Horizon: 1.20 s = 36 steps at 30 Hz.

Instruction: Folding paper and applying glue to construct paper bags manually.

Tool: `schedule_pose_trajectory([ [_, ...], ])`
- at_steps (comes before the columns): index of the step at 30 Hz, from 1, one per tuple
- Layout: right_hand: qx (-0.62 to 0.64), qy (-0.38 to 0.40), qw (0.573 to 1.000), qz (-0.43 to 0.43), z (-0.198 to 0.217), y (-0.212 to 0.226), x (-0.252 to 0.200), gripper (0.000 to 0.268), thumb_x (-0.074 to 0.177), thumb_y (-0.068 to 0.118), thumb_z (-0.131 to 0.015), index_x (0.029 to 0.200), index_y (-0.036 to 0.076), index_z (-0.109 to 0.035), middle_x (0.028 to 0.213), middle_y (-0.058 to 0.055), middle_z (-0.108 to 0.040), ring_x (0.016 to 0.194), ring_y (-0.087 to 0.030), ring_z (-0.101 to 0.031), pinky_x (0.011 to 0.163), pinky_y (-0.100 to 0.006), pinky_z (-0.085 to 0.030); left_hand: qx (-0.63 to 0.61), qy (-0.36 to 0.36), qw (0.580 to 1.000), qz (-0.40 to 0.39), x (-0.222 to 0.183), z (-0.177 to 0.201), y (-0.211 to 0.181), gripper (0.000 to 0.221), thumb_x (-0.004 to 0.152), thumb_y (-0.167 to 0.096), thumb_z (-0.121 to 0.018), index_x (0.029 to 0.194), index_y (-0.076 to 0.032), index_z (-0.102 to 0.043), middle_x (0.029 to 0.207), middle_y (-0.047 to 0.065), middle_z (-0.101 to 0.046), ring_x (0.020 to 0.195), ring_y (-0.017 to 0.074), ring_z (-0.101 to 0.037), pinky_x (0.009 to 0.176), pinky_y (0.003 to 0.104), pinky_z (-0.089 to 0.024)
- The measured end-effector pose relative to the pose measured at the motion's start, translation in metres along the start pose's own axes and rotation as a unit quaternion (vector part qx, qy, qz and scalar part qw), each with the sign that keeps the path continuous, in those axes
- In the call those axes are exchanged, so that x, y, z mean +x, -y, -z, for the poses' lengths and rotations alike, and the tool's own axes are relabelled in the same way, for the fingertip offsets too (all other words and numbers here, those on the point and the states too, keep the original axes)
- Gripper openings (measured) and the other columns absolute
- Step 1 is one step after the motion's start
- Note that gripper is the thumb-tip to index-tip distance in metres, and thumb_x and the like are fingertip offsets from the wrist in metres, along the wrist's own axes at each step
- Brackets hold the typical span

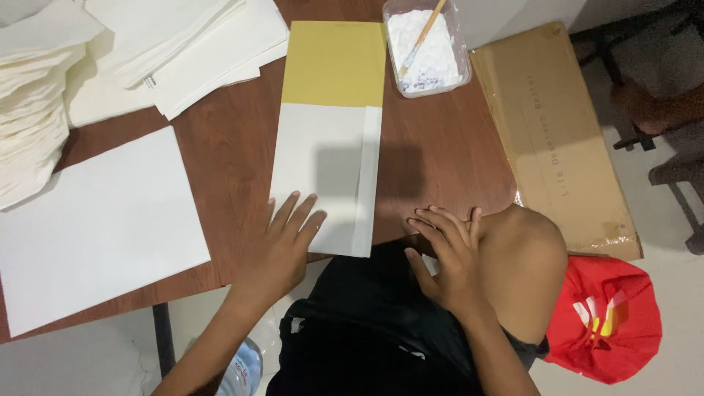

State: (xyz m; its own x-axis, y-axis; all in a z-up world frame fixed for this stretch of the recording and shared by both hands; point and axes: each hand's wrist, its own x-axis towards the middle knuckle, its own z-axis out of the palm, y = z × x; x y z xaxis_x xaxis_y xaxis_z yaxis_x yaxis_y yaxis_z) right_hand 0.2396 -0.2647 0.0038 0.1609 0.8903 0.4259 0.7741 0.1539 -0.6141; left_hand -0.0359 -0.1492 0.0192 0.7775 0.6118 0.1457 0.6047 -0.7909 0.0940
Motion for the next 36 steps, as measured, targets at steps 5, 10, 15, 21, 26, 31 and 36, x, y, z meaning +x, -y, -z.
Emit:
schedule_pose_trajectory([
  [5,0.008,0.006,1.000,-0.004,0.000,-0.005,-0.001,0.038,0.087,0.011,-0.077,0.124,0.013,-0.071,0.126,-0.007,-0.069,0.129,-0.034,-0.058,0.127,-0.059,-0.003,-0.003,-0.003,0.999,-0.050,-0.001,0.010,0.013,0.051,0.090,-0.016,-0.063,0.141,-0.014,-0.056,0.152,0.016,-0.052,0.145,0.0375,-0.043,0.123,0.061,-0.021],
  [10,0.013,0.004,1.000,0.009,0.001,-0.005,0.000,0.036,0.087,0.009,-0.078,0.122,0.009,-0.071,0.123,-0.010,-0.069,0.128,-0.036,-0.059,0.126,-0.058,-0.006,0.033,-0.036,0.995,-0.089,-0.001,0.005,0.025,0.051,0.085,-0.017,-0.070,0.136,-0.017,-0.061,0.144,0.011,-0.059,0.140,0.0333,-0.051,0.122,0.058,-0.026],
  [15,0.008,-0.006,1.000,0.010,-0.001,-0.006,-0.002,0.034,0.089,0.013,-0.077,0.122,0.010,-0.072,0.124,-0.008,-0.069,0.128,-0.035,-0.059,0.126,-0.058,-0.007,0.010,-0.053,0.997,-0.049,0.006,0.004,0.026,0.066,0.072,0.005,-0.077,0.134,-0.012,-0.064,0.131,0.012,-0.068,0.127,0.0303,-0.062,0.113,0.045,-0.048],
  [21,0.006,-0.005,1.000,-0.005,-0.003,-0.006,-0.001,0.035,0.089,0.013,-0.076,0.123,0.011,-0.071,0.124,-0.008,-0.069,0.127,-0.036,-0.059,0.125,-0.060,-0.007,-0.027,-0.015,0.999,-0.033,0.016,0.023,0.022,0.071,0.064,0.010,-0.082,0.130,-0.008,-0.066,0.123,0.016,-0.071,0.122,0.0313,-0.066,0.107,0.044,-0.054],
  [26,-0.019,0.023,0.999,0.024,-0.002,0.001,0.014,0.034,0.095,0.015,-0.069,0.129,0.013,-0.069,0.130,-0.005,-0.068,0.131,-0.032,-0.057,0.125,-0.061,-0.005,0.008,-0.007,0.999,-0.035,0.017,0.028,0.017,0.076,0.063,0.001,-0.086,0.135,-0.013,-0.063,0.127,0.011,-0.070,0.125,0.0288,-0.065,0.108,0.043,-0.052],
  [31,-0.005,0.112,0.992,0.062,-0.001,0.011,0.048,0.039,0.097,0.016,-0.065,0.136,0.012,-0.064,0.142,-0.010,-0.063,0.138,-0.039,-0.050,0.118,-0.072,-0.004,-0.018,0.003,0.999,-0.043,0.028,0.050,0.011,0.062,0.070,-0.015,-0.086,0.129,-0.016,-0.068,0.128,0.012,-0.068,0.127,0.0322,-0.062,0.107,0.050,-0.049],
  [36,-0.072,0.227,0.967,0.092,-0.007,0.014,0.067,0.040,0.100,0.030,-0.060,0.135,0.014,-0.064,0.149,-0.006,-0.058,0.143,-0.037,-0.043,0.113,-0.080,-0.005,-0.105,0.037,0.989,-0.095,0.049,0.054,0.031,0.055,0.092,-0.055,-0.066,0.125,-0.012,-0.069,0.132,0.016,-0.065,0.131,0.0362,-0.057,0.115,0.061,-0.034],
])
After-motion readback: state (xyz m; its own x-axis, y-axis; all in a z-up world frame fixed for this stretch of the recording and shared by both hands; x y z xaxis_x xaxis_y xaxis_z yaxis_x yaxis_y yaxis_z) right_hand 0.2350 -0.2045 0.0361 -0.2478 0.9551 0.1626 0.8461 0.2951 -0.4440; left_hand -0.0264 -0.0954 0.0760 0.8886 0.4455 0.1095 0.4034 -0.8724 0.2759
